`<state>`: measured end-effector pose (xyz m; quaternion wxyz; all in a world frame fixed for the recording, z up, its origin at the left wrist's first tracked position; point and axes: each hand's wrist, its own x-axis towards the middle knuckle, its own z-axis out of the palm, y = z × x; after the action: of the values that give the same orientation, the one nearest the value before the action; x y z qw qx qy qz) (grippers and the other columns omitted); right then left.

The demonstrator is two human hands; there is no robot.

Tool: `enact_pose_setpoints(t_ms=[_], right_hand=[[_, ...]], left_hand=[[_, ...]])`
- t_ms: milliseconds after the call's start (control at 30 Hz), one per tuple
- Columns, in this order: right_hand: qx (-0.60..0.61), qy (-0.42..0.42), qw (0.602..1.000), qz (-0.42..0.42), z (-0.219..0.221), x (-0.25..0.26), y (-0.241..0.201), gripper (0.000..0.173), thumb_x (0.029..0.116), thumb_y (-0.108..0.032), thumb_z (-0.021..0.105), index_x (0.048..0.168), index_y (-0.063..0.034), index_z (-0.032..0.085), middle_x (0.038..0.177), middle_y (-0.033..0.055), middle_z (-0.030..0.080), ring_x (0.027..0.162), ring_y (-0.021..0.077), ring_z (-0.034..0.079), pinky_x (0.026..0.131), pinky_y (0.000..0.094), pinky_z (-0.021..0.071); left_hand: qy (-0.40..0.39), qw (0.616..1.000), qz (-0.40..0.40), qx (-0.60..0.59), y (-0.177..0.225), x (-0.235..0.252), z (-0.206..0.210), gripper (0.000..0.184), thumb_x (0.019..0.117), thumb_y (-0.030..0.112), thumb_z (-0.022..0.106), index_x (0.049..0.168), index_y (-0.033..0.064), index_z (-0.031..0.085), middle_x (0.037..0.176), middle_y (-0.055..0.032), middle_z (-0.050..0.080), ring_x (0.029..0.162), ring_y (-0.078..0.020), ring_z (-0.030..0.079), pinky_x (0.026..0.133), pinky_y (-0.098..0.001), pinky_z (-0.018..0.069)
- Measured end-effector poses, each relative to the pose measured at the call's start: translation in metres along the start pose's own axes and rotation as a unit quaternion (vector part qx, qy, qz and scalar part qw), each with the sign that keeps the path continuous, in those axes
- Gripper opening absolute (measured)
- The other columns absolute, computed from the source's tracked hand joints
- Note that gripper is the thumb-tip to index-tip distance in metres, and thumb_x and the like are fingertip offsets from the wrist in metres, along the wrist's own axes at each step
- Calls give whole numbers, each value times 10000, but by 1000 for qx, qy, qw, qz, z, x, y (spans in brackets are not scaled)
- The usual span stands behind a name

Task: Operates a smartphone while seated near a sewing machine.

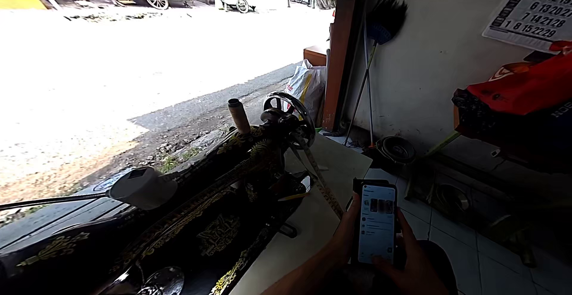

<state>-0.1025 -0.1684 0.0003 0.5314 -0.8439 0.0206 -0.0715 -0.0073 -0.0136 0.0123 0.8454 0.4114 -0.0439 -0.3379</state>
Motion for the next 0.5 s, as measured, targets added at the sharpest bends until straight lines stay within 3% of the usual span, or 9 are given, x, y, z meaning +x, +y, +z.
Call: enact_pose_setpoints(t_ms=[500], right_hand=[[28,-112,992,-53,-24,1,9,1141,789,-102,777,1629,9,12,1581,187,377,1258,121,612,1020,281,549]], left_hand=[[-15,1000,-4,8,-1,0,-2,680,1094,529,117,1336,86,572,1104,-101,744,1031,-185,730,905,-375,608]])
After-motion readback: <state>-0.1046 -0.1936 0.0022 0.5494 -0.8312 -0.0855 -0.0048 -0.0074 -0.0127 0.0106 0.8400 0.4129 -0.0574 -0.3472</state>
